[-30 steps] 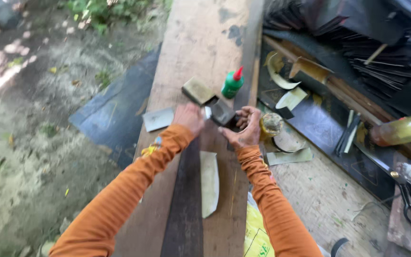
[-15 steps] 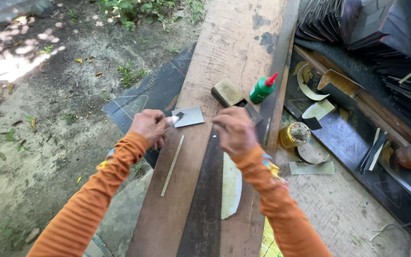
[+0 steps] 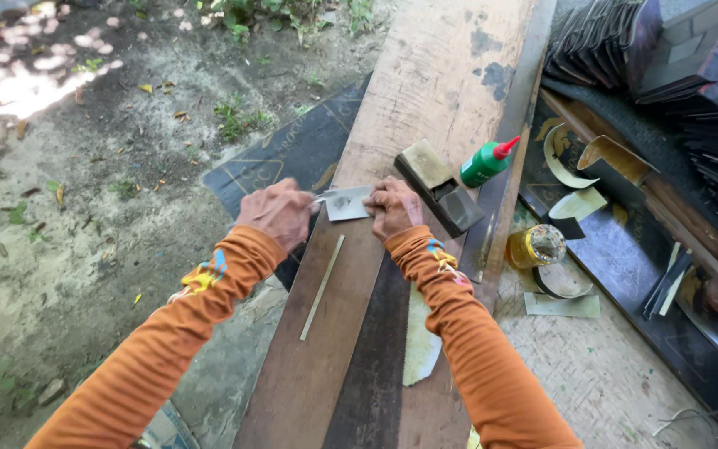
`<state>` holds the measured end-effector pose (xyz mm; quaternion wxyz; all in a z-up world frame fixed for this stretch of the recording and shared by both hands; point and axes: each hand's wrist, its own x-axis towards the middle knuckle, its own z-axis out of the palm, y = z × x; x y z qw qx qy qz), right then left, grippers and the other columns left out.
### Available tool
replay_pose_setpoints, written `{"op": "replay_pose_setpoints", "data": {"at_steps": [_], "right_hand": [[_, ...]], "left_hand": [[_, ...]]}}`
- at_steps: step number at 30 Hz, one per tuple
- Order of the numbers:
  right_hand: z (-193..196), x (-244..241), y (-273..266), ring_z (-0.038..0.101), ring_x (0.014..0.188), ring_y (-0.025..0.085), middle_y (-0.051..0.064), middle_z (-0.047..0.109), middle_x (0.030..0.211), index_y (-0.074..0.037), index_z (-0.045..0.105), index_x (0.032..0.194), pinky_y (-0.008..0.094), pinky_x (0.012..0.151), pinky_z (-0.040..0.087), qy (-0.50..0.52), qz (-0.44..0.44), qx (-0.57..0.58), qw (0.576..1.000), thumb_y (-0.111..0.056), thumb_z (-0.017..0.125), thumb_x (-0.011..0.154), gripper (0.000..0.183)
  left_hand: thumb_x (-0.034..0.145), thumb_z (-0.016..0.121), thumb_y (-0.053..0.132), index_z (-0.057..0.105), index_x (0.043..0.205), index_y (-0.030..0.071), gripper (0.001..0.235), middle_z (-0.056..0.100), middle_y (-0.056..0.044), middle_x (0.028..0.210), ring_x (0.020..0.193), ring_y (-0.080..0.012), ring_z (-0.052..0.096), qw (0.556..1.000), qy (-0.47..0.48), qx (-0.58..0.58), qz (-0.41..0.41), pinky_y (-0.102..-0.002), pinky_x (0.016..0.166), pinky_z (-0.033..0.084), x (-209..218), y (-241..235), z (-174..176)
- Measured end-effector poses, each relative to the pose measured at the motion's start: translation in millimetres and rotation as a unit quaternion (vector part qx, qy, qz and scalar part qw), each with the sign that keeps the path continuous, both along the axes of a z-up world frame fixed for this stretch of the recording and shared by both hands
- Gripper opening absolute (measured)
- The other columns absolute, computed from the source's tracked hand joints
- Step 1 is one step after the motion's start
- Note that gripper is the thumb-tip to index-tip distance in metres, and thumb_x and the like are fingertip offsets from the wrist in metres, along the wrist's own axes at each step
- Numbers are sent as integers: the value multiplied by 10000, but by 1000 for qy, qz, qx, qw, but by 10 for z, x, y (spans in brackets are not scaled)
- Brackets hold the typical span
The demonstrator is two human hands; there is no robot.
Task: The person uses a utility knife to cut thin bamboo strips from a larger piece on a wooden workbench. They repeatedly sharpen the knife on a handheld sharpening stone and continue cutting multiple strips, placing them on the bench.
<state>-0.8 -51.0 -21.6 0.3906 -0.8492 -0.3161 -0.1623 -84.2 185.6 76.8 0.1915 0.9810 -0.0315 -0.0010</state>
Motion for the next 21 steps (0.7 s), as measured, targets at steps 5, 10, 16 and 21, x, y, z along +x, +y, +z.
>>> {"op": "replay_pose_setpoints", "data": {"at_steps": [5,10,16,21], "right_hand": [[175,-32,67,672,892,309,125,705,961,-50,781,855,382,792,547,-35,3,-23,999,13,740,712,162],[209,-66,62,665,935,317,124,699,956,-32,763,837,383,843,547,-28,10,-7,1000,21,725,715,138],[211,-109,52,674,934,299,106,707,981,-42,766,858,368,847,543,-1,11,-8,1000,-1,736,739,130],[191,-75,30,658,943,316,109,695,963,-40,757,847,378,842,532,-21,8,5,1000,-1,737,743,113]], "left_hand": [[896,606,139,710,954,61,142,604,-155,972,847,-364,682,993,-66,30,-97,-468,733,550,-89,16,-75],[897,618,186,726,890,49,175,649,-204,888,797,-414,685,995,11,-4,-100,-507,682,546,-34,75,-74],[915,595,206,692,831,25,222,667,-277,719,710,-450,723,983,141,-119,8,-524,703,579,64,61,-107],[823,627,145,743,920,67,170,689,-234,812,824,-445,696,999,23,17,28,-509,719,568,64,107,-161]]}}
